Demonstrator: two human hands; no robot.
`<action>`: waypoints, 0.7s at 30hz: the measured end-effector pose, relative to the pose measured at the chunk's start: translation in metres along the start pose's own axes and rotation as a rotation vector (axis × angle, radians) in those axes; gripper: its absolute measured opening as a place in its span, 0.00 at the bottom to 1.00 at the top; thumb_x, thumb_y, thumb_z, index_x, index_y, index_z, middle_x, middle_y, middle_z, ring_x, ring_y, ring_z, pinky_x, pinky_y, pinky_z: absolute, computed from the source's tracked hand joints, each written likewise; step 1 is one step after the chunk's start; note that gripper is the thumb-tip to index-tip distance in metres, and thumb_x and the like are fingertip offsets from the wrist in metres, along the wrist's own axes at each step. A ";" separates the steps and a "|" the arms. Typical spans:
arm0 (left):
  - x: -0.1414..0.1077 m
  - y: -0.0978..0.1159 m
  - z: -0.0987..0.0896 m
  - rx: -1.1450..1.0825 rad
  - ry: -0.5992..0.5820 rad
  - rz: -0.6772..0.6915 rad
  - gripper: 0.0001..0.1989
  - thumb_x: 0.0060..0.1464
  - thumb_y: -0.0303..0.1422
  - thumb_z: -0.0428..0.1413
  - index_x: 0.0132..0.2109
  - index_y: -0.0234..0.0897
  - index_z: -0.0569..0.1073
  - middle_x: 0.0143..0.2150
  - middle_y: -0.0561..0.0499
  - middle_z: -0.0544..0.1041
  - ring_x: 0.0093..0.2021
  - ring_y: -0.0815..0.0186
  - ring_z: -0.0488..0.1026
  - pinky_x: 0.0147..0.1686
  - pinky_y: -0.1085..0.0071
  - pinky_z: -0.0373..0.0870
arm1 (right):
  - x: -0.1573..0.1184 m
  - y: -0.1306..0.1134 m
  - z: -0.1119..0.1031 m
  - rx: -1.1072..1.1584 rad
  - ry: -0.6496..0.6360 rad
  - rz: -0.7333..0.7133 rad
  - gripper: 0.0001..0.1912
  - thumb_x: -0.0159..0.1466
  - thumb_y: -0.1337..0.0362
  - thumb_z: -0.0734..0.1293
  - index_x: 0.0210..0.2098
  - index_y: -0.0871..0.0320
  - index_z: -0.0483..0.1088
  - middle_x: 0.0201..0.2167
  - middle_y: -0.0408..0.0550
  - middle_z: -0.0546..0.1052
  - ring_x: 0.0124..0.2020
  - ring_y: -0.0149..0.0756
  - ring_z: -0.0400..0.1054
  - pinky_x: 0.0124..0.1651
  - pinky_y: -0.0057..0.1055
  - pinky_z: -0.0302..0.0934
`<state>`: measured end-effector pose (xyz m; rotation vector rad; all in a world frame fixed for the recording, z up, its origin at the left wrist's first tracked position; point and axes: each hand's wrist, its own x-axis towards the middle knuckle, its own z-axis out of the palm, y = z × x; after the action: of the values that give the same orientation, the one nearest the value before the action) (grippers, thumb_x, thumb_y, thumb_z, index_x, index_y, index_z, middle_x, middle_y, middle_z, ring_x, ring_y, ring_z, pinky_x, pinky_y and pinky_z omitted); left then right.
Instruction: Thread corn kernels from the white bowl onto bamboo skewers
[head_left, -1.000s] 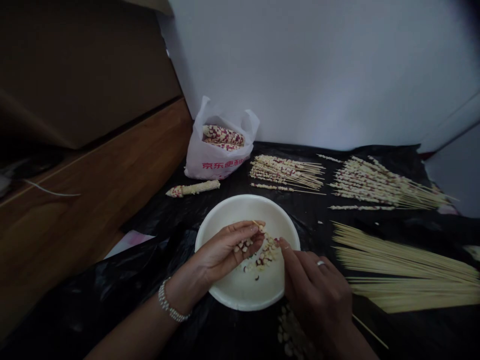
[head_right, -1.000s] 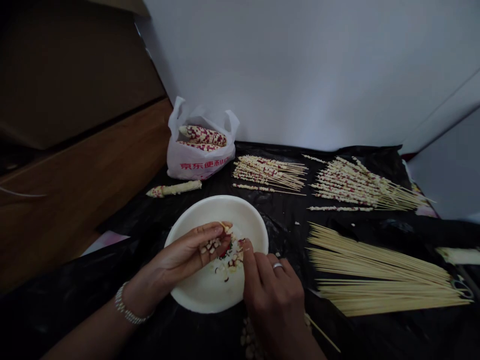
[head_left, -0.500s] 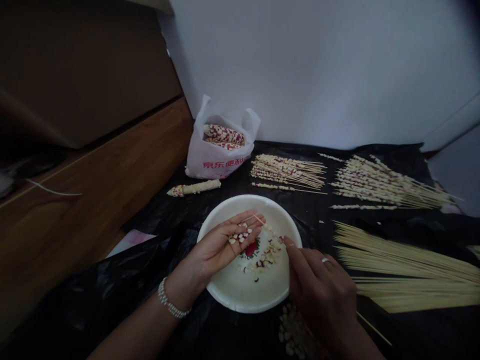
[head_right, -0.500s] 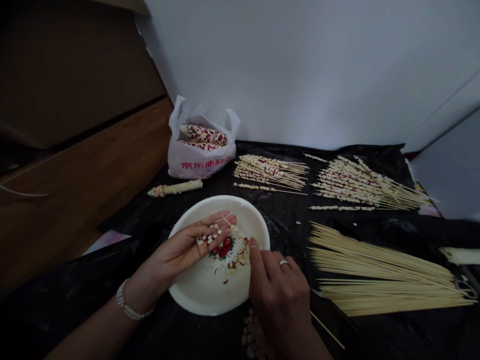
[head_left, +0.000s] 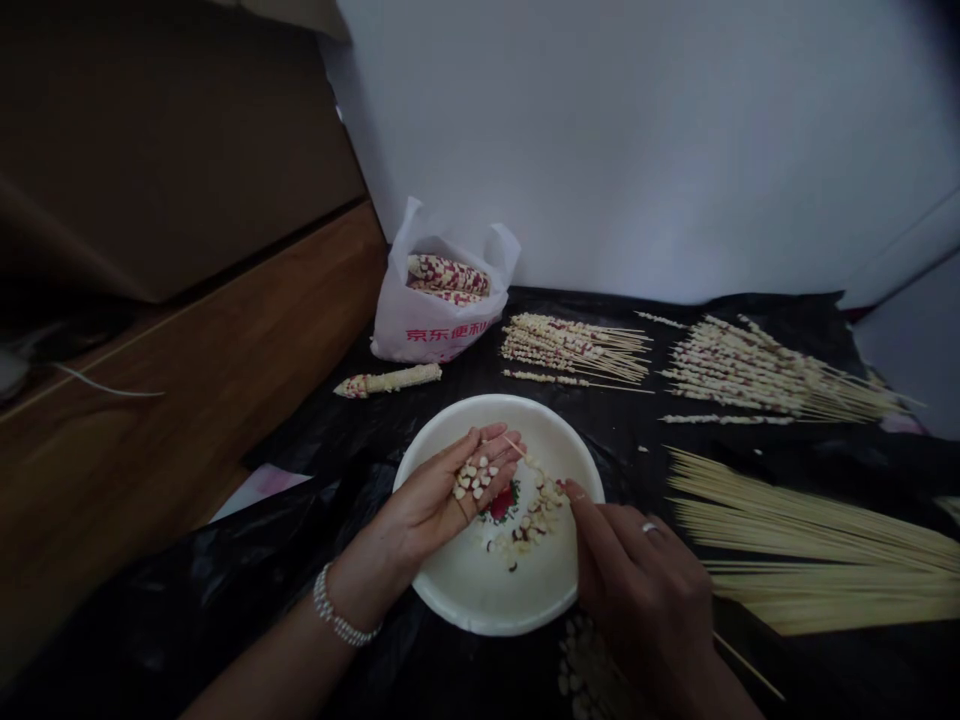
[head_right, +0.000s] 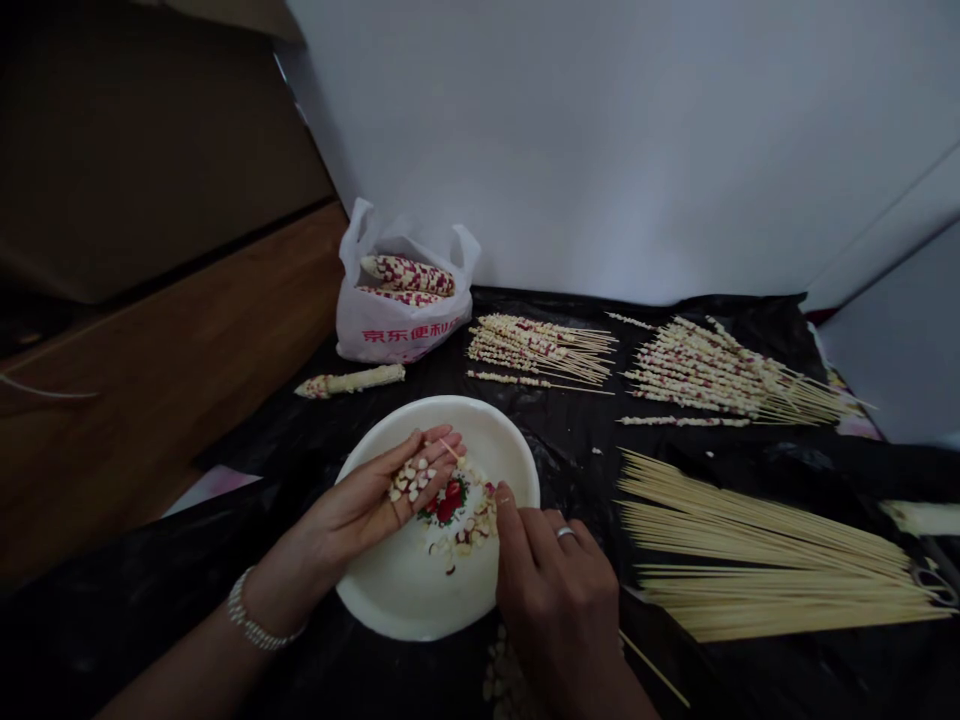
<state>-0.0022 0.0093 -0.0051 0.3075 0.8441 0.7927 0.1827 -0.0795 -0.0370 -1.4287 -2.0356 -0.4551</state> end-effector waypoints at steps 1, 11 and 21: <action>0.000 0.001 0.001 -0.009 -0.002 -0.013 0.11 0.58 0.32 0.53 0.47 0.35 0.73 0.50 0.45 0.76 0.53 0.64 0.71 0.49 0.72 0.70 | 0.000 0.000 0.000 0.006 0.001 0.004 0.18 0.61 0.73 0.63 0.50 0.63 0.69 0.26 0.45 0.72 0.28 0.29 0.63 0.36 0.30 0.55; -0.005 0.000 0.004 0.082 -0.102 0.009 0.22 0.47 0.15 0.53 0.48 0.36 0.73 0.50 0.45 0.76 0.53 0.63 0.71 0.53 0.69 0.67 | 0.000 -0.001 0.000 0.019 -0.016 0.008 0.18 0.61 0.73 0.62 0.51 0.63 0.68 0.27 0.46 0.73 0.30 0.30 0.65 0.38 0.30 0.56; -0.006 0.000 0.004 0.096 -0.081 0.040 0.12 0.53 0.23 0.56 0.46 0.32 0.75 0.51 0.42 0.75 0.53 0.63 0.71 0.52 0.73 0.68 | 0.003 -0.001 -0.002 0.029 0.009 -0.007 0.18 0.61 0.74 0.62 0.51 0.65 0.68 0.26 0.46 0.73 0.29 0.29 0.64 0.37 0.30 0.56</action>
<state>-0.0013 0.0051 0.0003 0.4399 0.8031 0.7734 0.1819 -0.0789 -0.0339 -1.4011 -2.0323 -0.4326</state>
